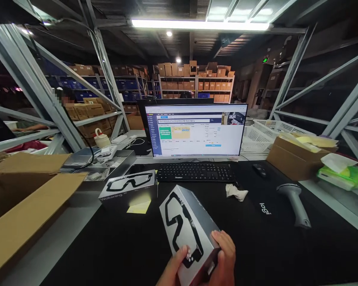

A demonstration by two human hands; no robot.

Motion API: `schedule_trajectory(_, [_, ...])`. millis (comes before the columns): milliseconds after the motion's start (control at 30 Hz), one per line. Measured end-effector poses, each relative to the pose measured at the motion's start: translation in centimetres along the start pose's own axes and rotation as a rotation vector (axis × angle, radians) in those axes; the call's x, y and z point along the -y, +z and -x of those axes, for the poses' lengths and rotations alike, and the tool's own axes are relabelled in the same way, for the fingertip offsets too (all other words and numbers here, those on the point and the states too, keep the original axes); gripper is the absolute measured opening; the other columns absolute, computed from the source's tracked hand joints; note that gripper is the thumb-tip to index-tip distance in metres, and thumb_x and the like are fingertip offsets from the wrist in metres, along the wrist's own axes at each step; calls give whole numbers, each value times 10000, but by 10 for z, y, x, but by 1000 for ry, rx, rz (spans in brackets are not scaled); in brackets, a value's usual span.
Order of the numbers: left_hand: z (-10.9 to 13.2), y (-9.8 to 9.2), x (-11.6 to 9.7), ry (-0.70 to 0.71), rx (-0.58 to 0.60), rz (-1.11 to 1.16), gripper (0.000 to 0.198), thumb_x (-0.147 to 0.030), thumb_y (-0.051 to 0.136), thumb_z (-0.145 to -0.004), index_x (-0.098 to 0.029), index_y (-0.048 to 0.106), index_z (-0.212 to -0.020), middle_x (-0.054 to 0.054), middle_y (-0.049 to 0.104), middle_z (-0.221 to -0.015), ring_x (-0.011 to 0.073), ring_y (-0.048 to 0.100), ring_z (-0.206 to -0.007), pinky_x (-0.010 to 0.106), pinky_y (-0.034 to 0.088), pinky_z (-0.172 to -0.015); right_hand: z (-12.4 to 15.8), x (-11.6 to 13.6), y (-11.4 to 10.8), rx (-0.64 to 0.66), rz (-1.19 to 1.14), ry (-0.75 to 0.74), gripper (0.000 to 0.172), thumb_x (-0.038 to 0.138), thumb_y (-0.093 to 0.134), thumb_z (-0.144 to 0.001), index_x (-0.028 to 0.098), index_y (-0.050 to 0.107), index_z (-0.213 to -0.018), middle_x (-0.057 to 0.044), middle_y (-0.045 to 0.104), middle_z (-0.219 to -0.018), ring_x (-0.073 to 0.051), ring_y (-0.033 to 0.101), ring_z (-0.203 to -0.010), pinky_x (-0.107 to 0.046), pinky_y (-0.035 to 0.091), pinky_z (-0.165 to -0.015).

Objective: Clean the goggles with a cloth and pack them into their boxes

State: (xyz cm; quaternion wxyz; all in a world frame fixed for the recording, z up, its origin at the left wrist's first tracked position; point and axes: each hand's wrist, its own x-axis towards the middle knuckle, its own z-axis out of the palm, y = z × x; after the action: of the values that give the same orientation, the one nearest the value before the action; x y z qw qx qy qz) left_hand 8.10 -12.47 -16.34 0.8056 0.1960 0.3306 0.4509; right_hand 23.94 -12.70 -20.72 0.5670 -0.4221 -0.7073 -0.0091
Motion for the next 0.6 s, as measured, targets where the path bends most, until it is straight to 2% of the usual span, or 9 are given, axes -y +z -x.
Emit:
schedule_trajectory(100, [3,4,-5,-32,14,-25,832,-567,737,-710,-276,503,-1454,152,656,-1308,441,527,-1295,592,423,-1101,4,7,3,-41,32,37,842,155,575,-919,370,112,-1589,-126,593,-1317,-404,591,-1218,-695,506,-987])
schedule_trajectory(167, [5,4,-14,-26,-5,-65,798,-543,747,-711,-257,538,-1426,159,668,-1287,449,552,-1266,604,441,-1074,3,5,-6,36,1,0,784,161,515,-947,332,106,-1594,-129,598,-1318,-376,589,-1233,-636,528,-990])
schedule_trajectory(233, [7,4,-24,-2,-31,-96,772,-495,765,-718,-235,549,-1412,160,679,-1267,448,577,-1238,614,436,-1068,-3,-2,-24,155,-38,-91,752,248,532,-952,294,139,-1591,-133,579,-1353,-361,583,-1244,-568,546,-988])
schedule_trajectory(300, [9,5,-36,44,-71,-144,804,-440,804,-700,-219,526,-1421,158,686,-1254,433,597,-1217,603,429,-1075,-13,-12,-50,221,6,-86,703,350,569,-936,270,254,-1559,-139,540,-1396,-356,580,-1238,-509,569,-956])
schedule_trajectory(333, [10,5,-42,85,-103,-194,842,-420,832,-673,-222,512,-1426,156,689,-1248,426,607,-1205,594,438,-1069,-19,-19,-64,212,72,-31,661,382,577,-929,274,320,-1528,-139,511,-1420,-359,570,-1242,-504,569,-945])
schedule_trajectory(467, [8,2,-68,346,-201,-497,1063,-403,926,-506,-268,454,-1449,151,670,-1269,434,619,-1174,584,504,-997,-42,-61,-131,-8,442,242,472,421,521,-938,263,507,-1383,-149,466,-1415,-393,502,-1271,-617,457,-1010])
schedule_trajectory(533, [4,-6,-84,498,-201,-709,1113,-418,924,-497,-293,414,-1479,152,616,-1347,439,587,-1216,594,481,-1024,-51,-91,-165,-124,617,345,552,496,499,-917,160,547,-1352,-205,478,-1377,-426,478,-1280,-631,399,-1056])
schedule_trajectory(600, [-1,-19,-98,660,-218,-1036,1094,-410,909,-523,-321,402,-1488,140,528,-1447,444,511,-1301,624,400,-1090,-60,-125,-196,-164,756,498,709,547,483,-879,46,516,-1380,-265,475,-1378,-465,438,-1313,-634,347,-1091])
